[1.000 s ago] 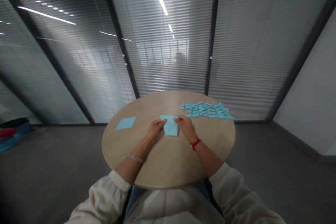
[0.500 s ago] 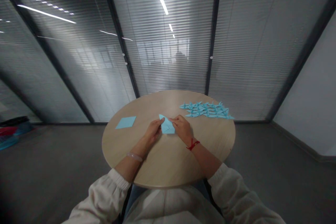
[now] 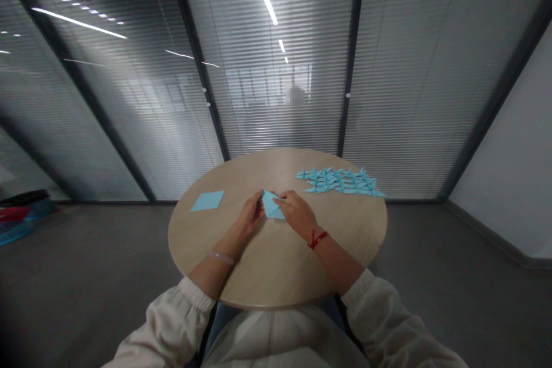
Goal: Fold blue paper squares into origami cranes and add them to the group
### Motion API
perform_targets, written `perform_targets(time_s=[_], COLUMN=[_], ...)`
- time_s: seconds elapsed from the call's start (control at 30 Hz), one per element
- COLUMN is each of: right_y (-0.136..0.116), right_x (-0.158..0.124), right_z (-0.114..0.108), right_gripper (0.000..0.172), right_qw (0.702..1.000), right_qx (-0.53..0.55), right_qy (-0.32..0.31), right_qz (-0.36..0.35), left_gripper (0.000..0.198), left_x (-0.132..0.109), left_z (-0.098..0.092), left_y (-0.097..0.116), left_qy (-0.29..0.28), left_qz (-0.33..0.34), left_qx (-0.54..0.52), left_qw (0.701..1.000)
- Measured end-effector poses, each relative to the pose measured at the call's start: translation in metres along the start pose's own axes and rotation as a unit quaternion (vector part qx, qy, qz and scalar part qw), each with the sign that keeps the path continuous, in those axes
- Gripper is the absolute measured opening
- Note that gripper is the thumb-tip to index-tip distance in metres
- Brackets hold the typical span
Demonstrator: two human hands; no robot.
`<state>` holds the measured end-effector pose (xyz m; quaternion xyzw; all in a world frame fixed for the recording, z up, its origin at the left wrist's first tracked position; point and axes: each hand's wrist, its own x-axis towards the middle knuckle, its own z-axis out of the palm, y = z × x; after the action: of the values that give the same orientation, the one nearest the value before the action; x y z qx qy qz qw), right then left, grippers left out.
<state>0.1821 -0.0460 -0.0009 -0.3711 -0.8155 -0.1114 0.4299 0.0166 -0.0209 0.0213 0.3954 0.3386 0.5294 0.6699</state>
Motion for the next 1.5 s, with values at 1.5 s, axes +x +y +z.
perform_targets(time_s=[1.5], right_y=[0.013], right_x=[0.000], right_z=[0.011], right_gripper=[0.039], right_qw=[0.833], right_qx=[0.409], right_qy=[-0.122], right_qz=[0.351], left_gripper=[0.053], left_x=[0.000], left_z=[-0.003], left_y=[-0.009], left_qy=[-0.098], left_qz=[0.069], left_qx=[0.163], left_qw=[0.979])
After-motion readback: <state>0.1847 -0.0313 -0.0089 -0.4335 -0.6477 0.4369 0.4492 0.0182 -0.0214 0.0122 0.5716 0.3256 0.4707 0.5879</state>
